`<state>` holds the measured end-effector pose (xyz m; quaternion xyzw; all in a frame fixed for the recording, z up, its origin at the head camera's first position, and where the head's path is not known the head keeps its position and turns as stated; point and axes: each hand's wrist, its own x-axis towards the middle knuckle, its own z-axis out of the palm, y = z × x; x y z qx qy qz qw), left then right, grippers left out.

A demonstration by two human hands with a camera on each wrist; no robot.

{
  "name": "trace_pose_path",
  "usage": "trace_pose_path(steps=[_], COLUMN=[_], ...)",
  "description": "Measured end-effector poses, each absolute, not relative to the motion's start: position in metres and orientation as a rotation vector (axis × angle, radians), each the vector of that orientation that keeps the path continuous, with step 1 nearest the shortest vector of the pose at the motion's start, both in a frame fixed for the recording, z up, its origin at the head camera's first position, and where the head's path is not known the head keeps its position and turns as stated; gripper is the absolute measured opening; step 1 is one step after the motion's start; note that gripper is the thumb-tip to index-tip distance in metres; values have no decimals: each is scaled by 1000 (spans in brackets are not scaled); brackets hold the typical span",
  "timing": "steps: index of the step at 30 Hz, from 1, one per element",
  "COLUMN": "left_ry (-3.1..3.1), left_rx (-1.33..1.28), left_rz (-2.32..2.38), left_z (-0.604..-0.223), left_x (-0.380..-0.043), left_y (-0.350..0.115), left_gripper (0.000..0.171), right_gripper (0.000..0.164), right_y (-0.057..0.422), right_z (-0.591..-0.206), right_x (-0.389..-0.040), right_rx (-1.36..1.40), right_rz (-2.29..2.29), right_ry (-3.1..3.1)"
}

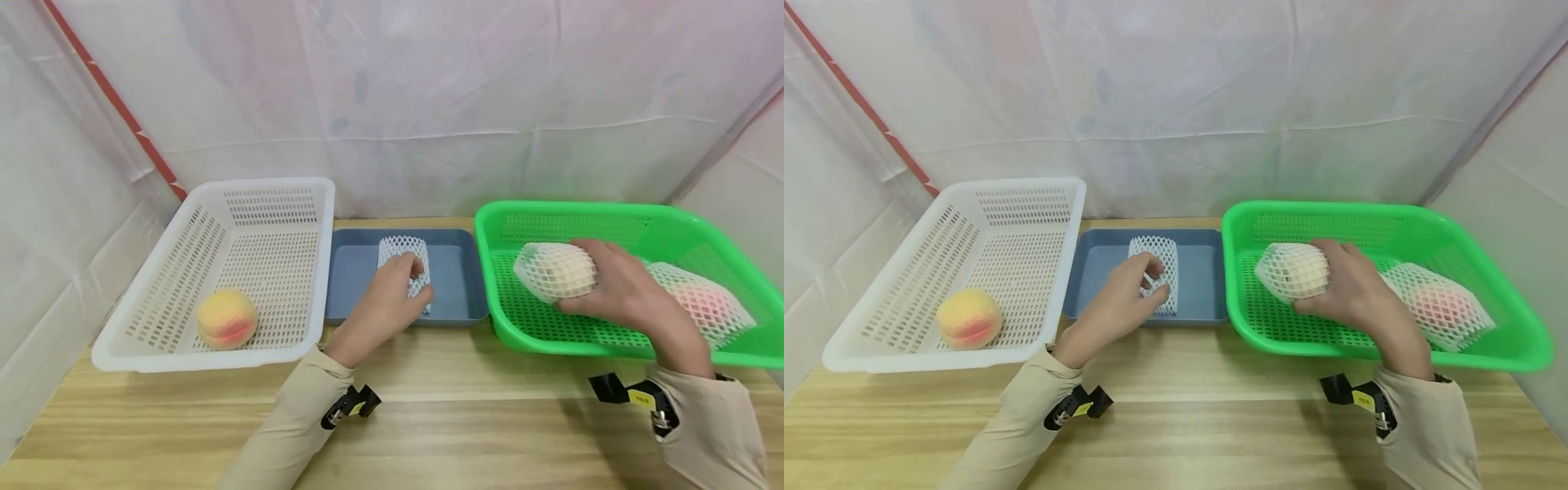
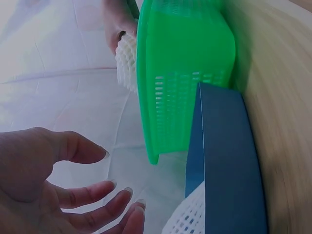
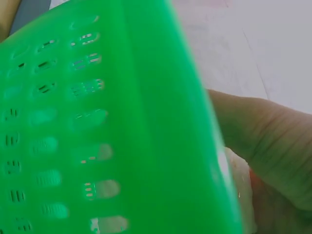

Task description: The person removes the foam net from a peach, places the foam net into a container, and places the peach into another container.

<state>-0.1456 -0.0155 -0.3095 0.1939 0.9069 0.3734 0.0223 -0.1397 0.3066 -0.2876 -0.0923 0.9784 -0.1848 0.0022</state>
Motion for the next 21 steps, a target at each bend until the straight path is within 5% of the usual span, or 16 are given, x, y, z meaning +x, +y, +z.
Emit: trace_pose_path(steps=[21], left_ry=[2802], left_rx=[695], left_rz=[1125], left_z=[-317], left_x=[-110], left_y=[-55], left_gripper=[25], right_gripper=[94], right_y=[259], right_z=[-263], right_x=[-111], right_rx=[-730], right_rz=[-878], right_ry=[3130])
